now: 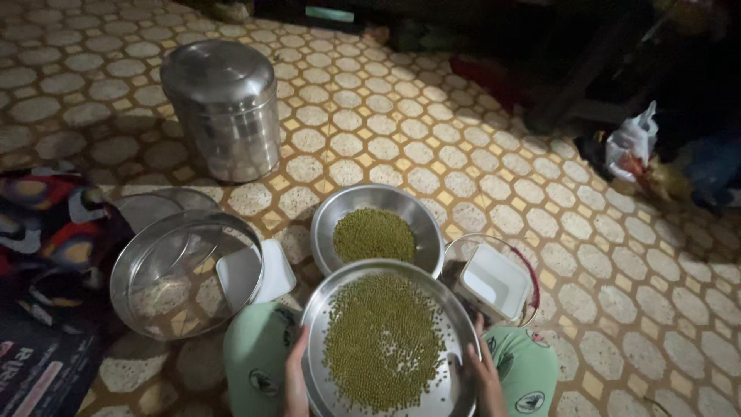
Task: The person cleans green mung beans by sifting them across metal plates, pouring them between a bowl and a plate, and using a small plastic container to scoop them into a large metal basin.
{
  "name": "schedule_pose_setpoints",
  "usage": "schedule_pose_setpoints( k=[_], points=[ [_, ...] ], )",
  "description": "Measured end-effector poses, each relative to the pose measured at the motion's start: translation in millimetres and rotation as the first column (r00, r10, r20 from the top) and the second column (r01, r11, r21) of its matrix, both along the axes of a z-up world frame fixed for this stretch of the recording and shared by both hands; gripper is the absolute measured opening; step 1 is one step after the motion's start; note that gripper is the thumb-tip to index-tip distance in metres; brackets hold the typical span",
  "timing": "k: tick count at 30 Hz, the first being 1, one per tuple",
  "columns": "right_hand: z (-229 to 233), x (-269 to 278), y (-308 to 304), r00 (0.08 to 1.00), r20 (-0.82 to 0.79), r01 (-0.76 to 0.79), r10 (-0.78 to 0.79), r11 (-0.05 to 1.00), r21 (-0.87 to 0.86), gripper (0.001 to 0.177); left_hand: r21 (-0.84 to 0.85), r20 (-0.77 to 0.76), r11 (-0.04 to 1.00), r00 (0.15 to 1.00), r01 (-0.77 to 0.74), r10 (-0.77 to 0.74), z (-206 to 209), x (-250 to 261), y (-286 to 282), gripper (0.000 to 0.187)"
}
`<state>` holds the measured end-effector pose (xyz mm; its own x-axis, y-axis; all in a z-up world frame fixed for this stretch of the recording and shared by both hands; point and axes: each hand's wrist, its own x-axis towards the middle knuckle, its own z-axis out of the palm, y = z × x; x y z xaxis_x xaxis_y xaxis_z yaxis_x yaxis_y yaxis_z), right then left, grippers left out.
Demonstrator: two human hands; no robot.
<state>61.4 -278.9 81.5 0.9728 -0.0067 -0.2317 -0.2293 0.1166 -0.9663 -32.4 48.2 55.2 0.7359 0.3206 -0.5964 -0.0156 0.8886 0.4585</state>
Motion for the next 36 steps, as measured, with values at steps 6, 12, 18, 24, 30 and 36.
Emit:
schedule_pose_setpoints(
  k=[6,12,18,24,30,36],
  points=[
    [-66.1,16.7,-44.4,0.996,-0.060,0.068,-0.069,0.998,-0.020,0.064,0.010,-0.020,0.999,0.999,0.042,-0.042,4.2,-6.0,-8.5,0.060],
    [-76.0,8.1,-50.1,0.992,-0.014,0.127,-0.128,0.991,-0.031,0.061,0.131,-0.063,0.987,0.994,0.097,-0.089,3.2,-4.1,0.5,0.071],
    [-96.0,14.3,-50.3,0.999,-0.012,0.047,-0.047,0.999,-0.015,0.061,0.230,-0.213,0.956,0.968,0.183,-0.134,8.1,-3.8,8.1,0.082],
    [-55.9,8.1,-36.7,0.995,-0.023,0.095,-0.095,0.995,-0.003,0.062,0.252,-0.120,0.958,0.987,0.138,-0.111,0.7,-4.6,9.3,0.079],
    [-68.5,16.4,-32.8,0.994,-0.073,0.082,-0.079,0.996,0.034,0.068,0.196,-0.129,0.970,0.984,0.144,-0.120,-13.7,9.5,3.2,0.067],
    [-53.8,8.6,-34.9,0.991,-0.081,0.113,-0.109,0.992,0.056,0.068,0.386,-0.142,0.922,0.987,-0.011,0.072,0.7,6.0,-5.6,0.064]
  ],
)
